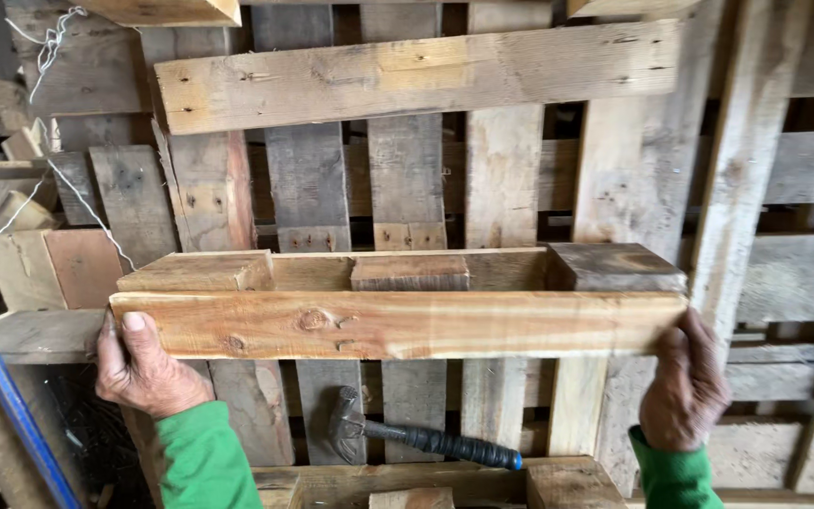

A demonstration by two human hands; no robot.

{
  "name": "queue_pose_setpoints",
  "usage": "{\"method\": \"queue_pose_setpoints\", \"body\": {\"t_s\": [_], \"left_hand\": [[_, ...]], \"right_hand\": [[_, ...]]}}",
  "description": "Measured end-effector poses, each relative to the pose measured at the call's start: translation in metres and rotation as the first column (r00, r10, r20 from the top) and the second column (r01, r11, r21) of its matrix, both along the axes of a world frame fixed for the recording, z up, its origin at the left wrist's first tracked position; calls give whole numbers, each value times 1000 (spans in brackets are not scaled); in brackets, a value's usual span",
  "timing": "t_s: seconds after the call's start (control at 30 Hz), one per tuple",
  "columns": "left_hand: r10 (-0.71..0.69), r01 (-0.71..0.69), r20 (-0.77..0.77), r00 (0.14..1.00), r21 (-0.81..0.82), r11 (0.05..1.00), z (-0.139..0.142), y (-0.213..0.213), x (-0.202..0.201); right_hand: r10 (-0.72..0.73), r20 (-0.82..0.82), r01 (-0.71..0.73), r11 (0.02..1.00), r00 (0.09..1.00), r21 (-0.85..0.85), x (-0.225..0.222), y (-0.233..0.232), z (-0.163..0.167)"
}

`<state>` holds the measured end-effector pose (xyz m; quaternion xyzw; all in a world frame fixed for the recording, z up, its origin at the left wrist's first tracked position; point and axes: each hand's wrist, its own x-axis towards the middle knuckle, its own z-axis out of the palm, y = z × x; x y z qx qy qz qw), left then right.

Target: The person builds wooden pallets on a work surface. They take nails from a wooden nail box, position a wood plank across the pallet frame, and hammer nails to fasten the plank, repeating the process for additional planks.

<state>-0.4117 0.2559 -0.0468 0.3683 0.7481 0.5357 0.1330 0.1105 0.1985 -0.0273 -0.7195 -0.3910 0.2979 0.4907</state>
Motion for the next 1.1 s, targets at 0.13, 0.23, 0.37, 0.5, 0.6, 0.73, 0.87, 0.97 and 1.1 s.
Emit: {"method": "queue_pose_setpoints", "body": {"t_s": [0.13, 0.23, 0.37, 0.5, 0.6, 0.73, 0.87, 0.97, 1.1], "left_hand": [[24, -26, 73, 997, 30, 999, -3, 0, 0], [28, -29, 77, 997, 13, 999, -3, -2, 0], [-7, 7, 73, 997, -4, 1000, -4, -3, -6], [17, -14, 151, 988, -20, 1000, -7, -5, -15], [49, -47, 140, 989, -17, 999, -11, -9, -20], [86, -83, 114, 990, -30, 996, -18, -8, -24], [106, -103, 35, 994, -71, 992, -8, 1, -25], [7, -100, -436, 900, -191, 977, 18, 3, -20], [-420, 301, -588, 692, -294, 907, 58, -7, 15]], "right_hand": [[28, -25, -26, 997, 999, 77, -8, 11, -4], [10, 0, -10, 998, 1000, 61, -12, 23, -2], [-3, 51, 0, 998, 999, 60, -15, 30, 0], [59, 41, -62, 996, 997, 67, -13, 27, -4], [98, 80, -101, 994, 992, 42, -11, 26, -7], [173, 269, -156, 984, 947, -83, -11, 30, -4], [213, 327, -207, 977, 921, -52, -14, 40, 8], [228, 309, -228, 973, 923, -37, -17, 45, 21], [234, 268, -227, 972, 935, -57, -26, 47, 43]]}}
